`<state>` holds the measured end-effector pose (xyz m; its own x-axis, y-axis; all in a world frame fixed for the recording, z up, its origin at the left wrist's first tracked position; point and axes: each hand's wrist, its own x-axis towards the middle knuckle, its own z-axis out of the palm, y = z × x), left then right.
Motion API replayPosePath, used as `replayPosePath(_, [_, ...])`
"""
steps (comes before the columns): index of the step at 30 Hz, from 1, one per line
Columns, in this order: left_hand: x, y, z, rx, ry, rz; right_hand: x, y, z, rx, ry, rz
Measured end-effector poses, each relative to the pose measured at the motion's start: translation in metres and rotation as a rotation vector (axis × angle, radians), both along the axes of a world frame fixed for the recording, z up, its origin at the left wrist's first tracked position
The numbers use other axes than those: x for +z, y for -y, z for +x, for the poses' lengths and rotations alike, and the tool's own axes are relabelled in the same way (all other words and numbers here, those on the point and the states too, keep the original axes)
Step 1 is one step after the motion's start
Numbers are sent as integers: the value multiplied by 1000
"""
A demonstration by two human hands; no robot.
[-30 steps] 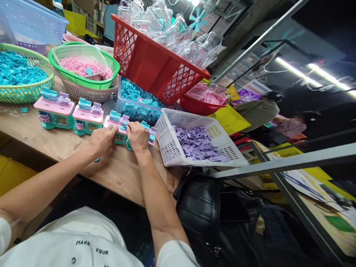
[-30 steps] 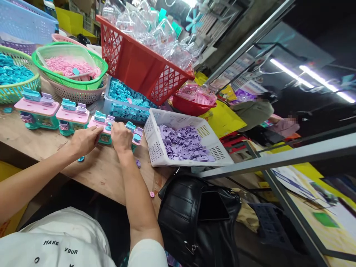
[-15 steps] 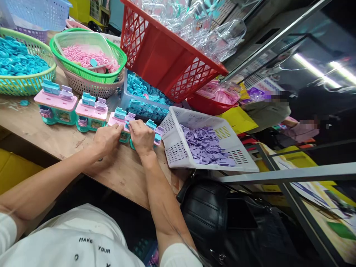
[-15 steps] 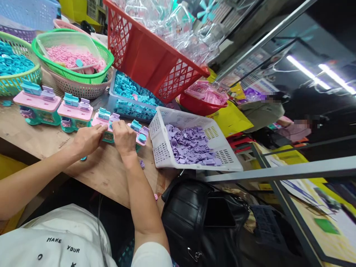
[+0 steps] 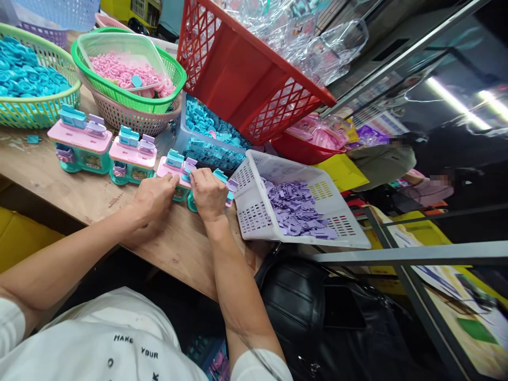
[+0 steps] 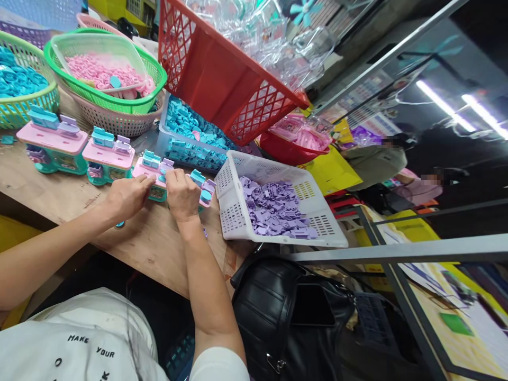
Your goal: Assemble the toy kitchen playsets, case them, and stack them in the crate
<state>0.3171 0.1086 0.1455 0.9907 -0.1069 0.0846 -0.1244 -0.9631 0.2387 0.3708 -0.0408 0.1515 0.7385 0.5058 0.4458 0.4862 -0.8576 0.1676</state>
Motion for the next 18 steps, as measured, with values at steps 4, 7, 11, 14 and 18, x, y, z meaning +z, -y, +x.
replayPosePath(4, [1, 0, 0, 1, -15, 6, -3, 2, -1, 7, 46, -12])
replayPosePath(7, [2, 0, -1, -8, -23, 6, -6, 3, -1, 8, 67, -7])
replayPosePath(11, [1, -1, -1, -18, -18, 3, -11, 4, -1, -9, 76, 3])
replayPosePath(14, [0, 0, 0, -15, -7, 1, -13, 5, -1, -18, 87, 4])
replayPosePath(18, [1, 0, -1, -18, -18, -10, -12, 4, -3, -11, 100, -20])
